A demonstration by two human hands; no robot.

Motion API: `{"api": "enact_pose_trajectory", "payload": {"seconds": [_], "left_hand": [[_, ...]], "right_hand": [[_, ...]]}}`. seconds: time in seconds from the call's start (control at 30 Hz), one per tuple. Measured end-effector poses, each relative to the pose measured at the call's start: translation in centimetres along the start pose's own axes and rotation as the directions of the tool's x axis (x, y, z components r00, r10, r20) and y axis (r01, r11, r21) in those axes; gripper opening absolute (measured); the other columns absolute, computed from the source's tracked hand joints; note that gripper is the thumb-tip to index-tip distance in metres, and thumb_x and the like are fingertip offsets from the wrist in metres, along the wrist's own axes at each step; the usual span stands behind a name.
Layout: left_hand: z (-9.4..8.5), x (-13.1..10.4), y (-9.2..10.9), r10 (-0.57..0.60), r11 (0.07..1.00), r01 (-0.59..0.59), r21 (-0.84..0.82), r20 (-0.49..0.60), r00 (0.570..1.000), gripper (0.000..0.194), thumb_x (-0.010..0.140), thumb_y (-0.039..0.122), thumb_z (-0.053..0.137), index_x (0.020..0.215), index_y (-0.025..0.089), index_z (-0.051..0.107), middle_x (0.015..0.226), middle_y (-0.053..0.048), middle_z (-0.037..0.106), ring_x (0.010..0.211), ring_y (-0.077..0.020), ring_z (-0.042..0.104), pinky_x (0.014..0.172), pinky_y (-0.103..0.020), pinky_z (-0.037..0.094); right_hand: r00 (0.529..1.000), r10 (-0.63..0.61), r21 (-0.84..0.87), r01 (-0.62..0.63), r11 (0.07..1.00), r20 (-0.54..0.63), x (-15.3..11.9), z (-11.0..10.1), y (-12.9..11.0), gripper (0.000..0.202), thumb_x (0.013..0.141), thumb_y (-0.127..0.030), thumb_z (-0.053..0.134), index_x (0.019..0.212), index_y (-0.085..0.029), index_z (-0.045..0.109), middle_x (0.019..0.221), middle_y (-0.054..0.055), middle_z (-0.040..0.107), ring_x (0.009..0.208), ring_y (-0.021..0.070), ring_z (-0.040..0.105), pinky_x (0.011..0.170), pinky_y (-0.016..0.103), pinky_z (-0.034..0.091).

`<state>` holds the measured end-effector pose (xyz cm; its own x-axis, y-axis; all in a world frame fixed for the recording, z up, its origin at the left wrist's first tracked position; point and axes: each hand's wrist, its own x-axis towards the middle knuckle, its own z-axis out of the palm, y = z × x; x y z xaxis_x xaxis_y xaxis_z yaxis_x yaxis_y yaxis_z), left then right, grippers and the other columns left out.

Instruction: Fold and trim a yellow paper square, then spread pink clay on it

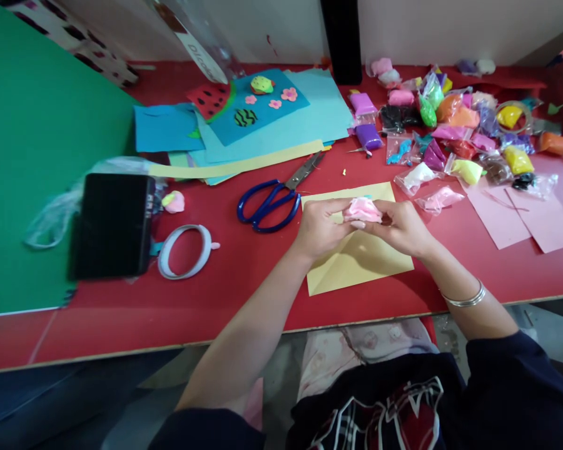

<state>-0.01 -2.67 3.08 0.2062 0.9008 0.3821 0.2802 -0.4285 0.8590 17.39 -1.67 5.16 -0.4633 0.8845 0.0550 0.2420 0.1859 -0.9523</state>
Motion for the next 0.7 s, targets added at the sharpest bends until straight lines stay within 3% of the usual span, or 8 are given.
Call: {"api": "enact_pose_trajectory", "payload": {"seconds": [0.1, 0.2, 0.3, 0.37, 0.43, 0.5, 0.57, 0.7], "left_hand": [[-0.6, 0.2, 0.1, 0.03, 0.999, -0.032, 0.039, 0.04, 0.999, 0.024, 0.083, 0.042, 0.069, 0.08, 0.02, 0.077, 0.081, -0.003, 0.077, 0.071, -0.0179, 0.071, 0.063, -0.025, 0.053], [-1.9, 0.4, -0.7, 0.064, 0.993, -0.064, 0.096, 0.003, 0.998, 0.016, 0.082, 0.036, 0.071, 0.08, 0.021, 0.077, 0.075, -0.002, 0.076, 0.068, -0.0165, 0.07, 0.061, -0.024, 0.051], [-3.5, 0.7, -2.1, 0.019, 0.996, -0.003, 0.09, -0.183, 0.983, 0.017, 0.078, 0.038, 0.075, 0.083, 0.022, 0.077, 0.078, -0.002, 0.077, 0.071, -0.0168, 0.071, 0.064, -0.024, 0.052], [-4.3, 0.9, -3.0, -0.036, 0.998, 0.051, 0.032, -0.363, 0.931, 0.026, 0.078, 0.045, 0.073, 0.085, 0.021, 0.076, 0.078, -0.003, 0.076, 0.074, -0.0176, 0.071, 0.066, -0.025, 0.054], [-4.3, 1.1, -3.5, -0.047, 0.999, 0.034, -0.037, -0.434, 0.9, 0.04, 0.077, 0.055, 0.071, 0.099, 0.022, 0.074, 0.096, -0.005, 0.076, 0.091, -0.0209, 0.071, 0.075, -0.027, 0.056], [-3.6, 1.1, -3.5, -0.009, 0.998, -0.015, -0.065, -0.353, 0.936, 0.061, 0.073, 0.061, 0.071, 0.121, 0.025, 0.064, 0.123, -0.009, 0.068, 0.114, -0.0253, 0.064, 0.085, -0.031, 0.056], [-2.5, 0.9, -2.9, 0.034, 0.998, -0.043, -0.045, -0.184, 0.982, 0.075, 0.07, 0.062, 0.074, 0.134, 0.027, 0.054, 0.138, -0.011, 0.057, 0.126, -0.0281, 0.056, 0.092, -0.034, 0.054], [-1.2, 0.5, -1.3, 0.053, 0.998, -0.055, 0.039, 0.038, 0.998, 0.041, 0.078, 0.051, 0.072, 0.11, 0.025, 0.071, 0.119, -0.009, 0.07, 0.112, -0.0264, 0.065, 0.095, -0.04, 0.052]], "right_hand": [[0.998, 0.031, -0.004, -0.032, 0.999, -0.06, 0.0, -0.4, -0.1, 0.04, 0.076, -0.054, 0.07, 0.072, -0.014, 0.072, 0.063, 0.005, 0.069, 0.058, 0.0148, 0.065, 0.054, 0.027, 0.05], [0.983, 0.1, 0.114, -0.082, 0.99, -0.155, 0.3, -1.0, -0.1, 0.039, 0.076, -0.054, 0.07, 0.073, -0.015, 0.072, 0.064, 0.006, 0.071, 0.057, 0.0172, 0.069, 0.056, 0.029, 0.055], [0.958, 0.19, 0.278, -0.127, 0.952, -0.213, 0.7, -1.6, 0.0, 0.03, 0.075, -0.045, 0.072, 0.072, -0.015, 0.071, 0.071, 0.009, 0.073, 0.062, 0.0198, 0.071, 0.061, 0.033, 0.059], [0.951, 0.236, 0.402, -0.14, 0.905, -0.199, 0.9, -1.7, 0.2, 0.027, 0.075, -0.042, 0.069, 0.077, -0.015, 0.07, 0.084, 0.011, 0.075, 0.076, 0.0238, 0.074, 0.075, 0.039, 0.06], [0.963, 0.231, 0.487, -0.139, 0.862, -0.136, 1.0, -1.6, 0.4, 0.031, 0.076, -0.045, 0.066, 0.086, -0.016, 0.07, 0.1, 0.013, 0.075, 0.094, 0.0275, 0.072, 0.09, 0.045, 0.056], [0.985, 0.172, 0.494, -0.139, 0.859, -0.023, 0.9, -1.1, 0.5, 0.039, 0.075, -0.05, 0.067, 0.1, -0.02, 0.069, 0.115, 0.01, 0.071, 0.11, 0.0281, 0.066, 0.101, 0.047, 0.05], [0.99, 0.096, 0.429, -0.133, 0.893, 0.107, 0.6, -0.4, 0.5, 0.047, 0.073, -0.05, 0.072, 0.111, -0.023, 0.066, 0.12, 0.007, 0.068, 0.117, 0.0265, 0.062, 0.103, 0.044, 0.048], [0.978, 0.068, 0.255, -0.118, 0.96, 0.197, 0.2, 0.4, 0.5, 0.038, 0.075, -0.044, 0.075, 0.102, -0.017, 0.071, 0.098, 0.008, 0.074, 0.095, 0.0224, 0.069, 0.087, 0.036, 0.058]]}}
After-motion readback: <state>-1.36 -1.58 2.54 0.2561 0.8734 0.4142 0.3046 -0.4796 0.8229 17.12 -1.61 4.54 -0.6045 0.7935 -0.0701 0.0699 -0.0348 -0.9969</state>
